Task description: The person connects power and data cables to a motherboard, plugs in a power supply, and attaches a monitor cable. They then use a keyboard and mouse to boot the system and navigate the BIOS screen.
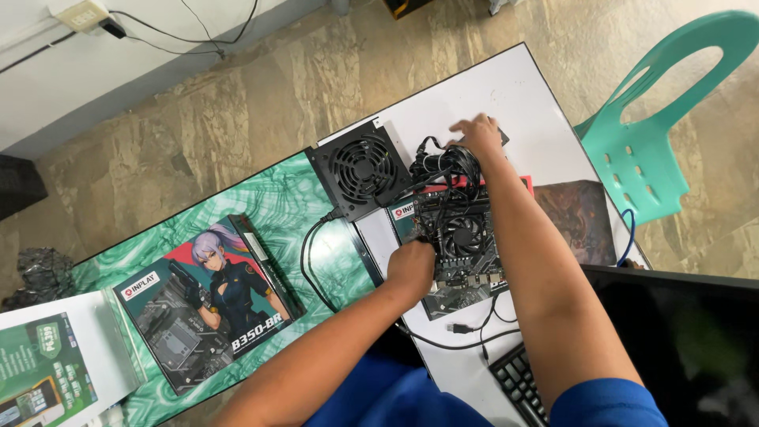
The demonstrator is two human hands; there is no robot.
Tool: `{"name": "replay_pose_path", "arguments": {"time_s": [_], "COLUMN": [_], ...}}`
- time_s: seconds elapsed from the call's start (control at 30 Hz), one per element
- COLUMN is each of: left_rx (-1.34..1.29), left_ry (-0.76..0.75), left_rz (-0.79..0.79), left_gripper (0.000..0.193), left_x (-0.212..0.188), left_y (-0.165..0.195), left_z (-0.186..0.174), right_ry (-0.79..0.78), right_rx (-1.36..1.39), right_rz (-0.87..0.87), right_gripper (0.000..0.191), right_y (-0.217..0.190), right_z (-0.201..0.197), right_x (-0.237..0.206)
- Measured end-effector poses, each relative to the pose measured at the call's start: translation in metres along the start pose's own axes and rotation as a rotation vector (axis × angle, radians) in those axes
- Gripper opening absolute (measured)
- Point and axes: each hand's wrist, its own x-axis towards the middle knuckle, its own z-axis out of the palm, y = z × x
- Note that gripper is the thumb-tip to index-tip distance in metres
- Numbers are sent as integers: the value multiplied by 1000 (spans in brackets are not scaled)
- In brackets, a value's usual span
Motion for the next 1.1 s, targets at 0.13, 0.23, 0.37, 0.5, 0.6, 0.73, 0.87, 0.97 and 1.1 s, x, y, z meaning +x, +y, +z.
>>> {"name": "replay_pose_path", "arguments": {"time_s": [0.13, 0.23, 0.37, 0.5, 0.6, 0.73, 0.87, 0.97, 1.1], "left_rx": [14, -32, -52, -69, -85, -44, -70, -63, -54], "left_ry": [-27, -6, -3, 31, 53, 97, 111, 75, 73], "left_rz": [-55, -51, -64, -12, 6, -13, 12, -4, -13], "left_gripper": [11, 18, 21, 18, 18, 20, 25, 28, 25], "left_x": [7, 6, -2, -11, -14, -16, -29, -41, -49], "left_y": [5, 3, 4, -1, -1, 2, 1, 0, 6], "left_z": [5, 1, 0, 2, 7, 14, 18, 18, 21], "right_ry": [-245, -508, -465, -414, -390, -326, -225, -177, -180], "right_rx": [153, 292, 579, 805, 876, 833, 447, 331, 649], "right_rz": [-48, -116, 24, 89, 22, 16, -19, -134, 146], "right_gripper": [47, 53, 50, 30, 19, 19, 27, 27, 28], "right_y": [-3, -9, -2, 10, 23, 40, 48, 47, 54], "right_z": [9, 8, -4, -32, -55, -77, -92, -97, -106], "right_x": [21, 30, 17, -7, -29, -62, -100, -126, -149]}}
